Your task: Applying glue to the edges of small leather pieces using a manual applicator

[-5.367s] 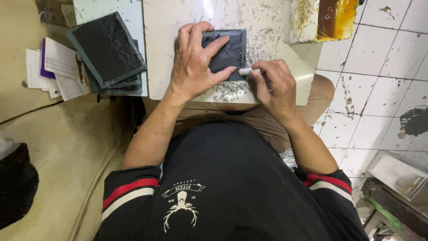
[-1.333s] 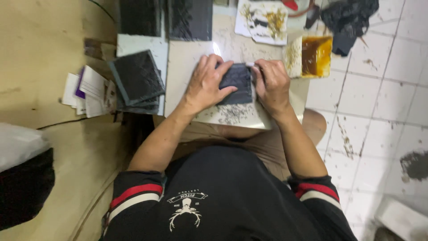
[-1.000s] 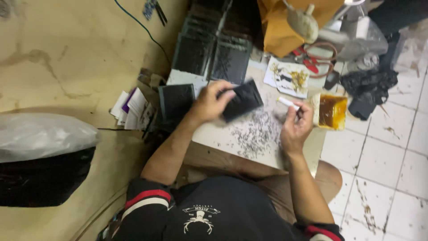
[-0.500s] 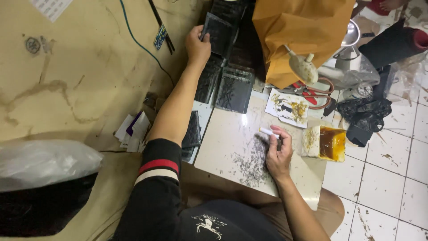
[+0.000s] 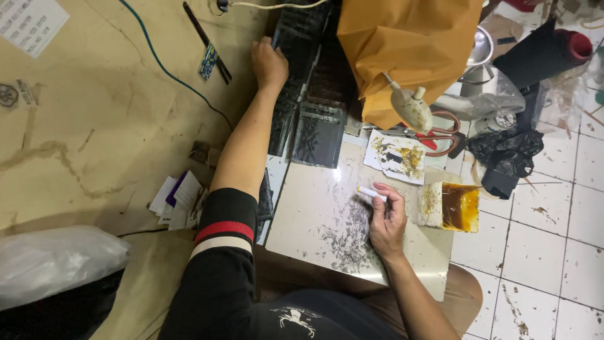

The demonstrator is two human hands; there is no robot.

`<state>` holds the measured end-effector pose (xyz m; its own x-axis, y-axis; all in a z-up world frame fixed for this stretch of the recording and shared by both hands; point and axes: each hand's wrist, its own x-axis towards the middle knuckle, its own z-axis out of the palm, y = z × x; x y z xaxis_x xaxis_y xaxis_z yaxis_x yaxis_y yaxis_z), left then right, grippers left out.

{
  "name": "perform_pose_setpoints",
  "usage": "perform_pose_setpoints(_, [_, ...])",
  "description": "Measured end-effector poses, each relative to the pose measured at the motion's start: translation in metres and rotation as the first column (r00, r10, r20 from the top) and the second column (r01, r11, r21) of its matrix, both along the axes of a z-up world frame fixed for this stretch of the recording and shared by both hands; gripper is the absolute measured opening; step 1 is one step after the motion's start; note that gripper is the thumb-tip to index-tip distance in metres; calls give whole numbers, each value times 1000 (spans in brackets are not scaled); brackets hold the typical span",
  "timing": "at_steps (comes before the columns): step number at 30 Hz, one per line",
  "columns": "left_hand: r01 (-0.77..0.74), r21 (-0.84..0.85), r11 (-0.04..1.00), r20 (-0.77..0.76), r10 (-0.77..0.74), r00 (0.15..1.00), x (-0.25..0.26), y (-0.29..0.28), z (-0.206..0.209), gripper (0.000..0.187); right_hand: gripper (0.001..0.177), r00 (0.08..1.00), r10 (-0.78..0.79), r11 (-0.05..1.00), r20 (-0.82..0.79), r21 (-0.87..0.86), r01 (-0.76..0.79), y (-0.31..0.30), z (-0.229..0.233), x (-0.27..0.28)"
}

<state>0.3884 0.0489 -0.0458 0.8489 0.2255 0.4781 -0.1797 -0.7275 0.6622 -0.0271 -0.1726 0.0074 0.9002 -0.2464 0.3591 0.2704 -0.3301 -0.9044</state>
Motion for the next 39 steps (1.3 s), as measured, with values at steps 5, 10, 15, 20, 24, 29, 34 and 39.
perform_pose_setpoints(5, [-86, 145, 986, 62, 78, 995, -10, -1, 5, 21, 15, 1000, -9, 999, -7, 47, 9, -3, -4, -1])
perform_pose_setpoints(10, [-16, 101, 995, -21, 18, 1000, -104, -25, 55, 38, 13, 980, -168, 976, 109, 156, 150, 13, 15, 0])
perform_pose_setpoints(15, [862, -112, 495, 457, -745, 487, -292, -84, 67, 24, 14, 955, -208, 963, 212, 213, 163, 3, 1, -6])
perform_pose_setpoints(20, [775, 393, 495, -341, -704, 623, -419, -85, 67, 53, 12, 937, -235, 962, 258, 199, 186, 2, 8, -19])
perform_pose_setpoints(24, [766, 474, 435, -455, -624, 635, -427, -121, 37, 87, 16, 927, -232, 965, 296, 188, 181, -1, 18, -28])
perform_pose_setpoints(29, [787, 470, 399, -225, -809, 544, -454, -138, 7, 77, 16, 924, -223, 966, 311, 200, 166, -2, 30, -42])
perform_pose_setpoints(34, [811, 549, 205, -272, -873, 405, -496, -112, 14, 71, 15, 937, -178, 978, 299, 158, 135, -10, 23, -49])
perform_pose_setpoints(39, [999, 49, -6, -577, -816, 24, -516, -84, 74, 53, 14, 991, -42, 989, 126, 144, 24, -16, 15, -57])
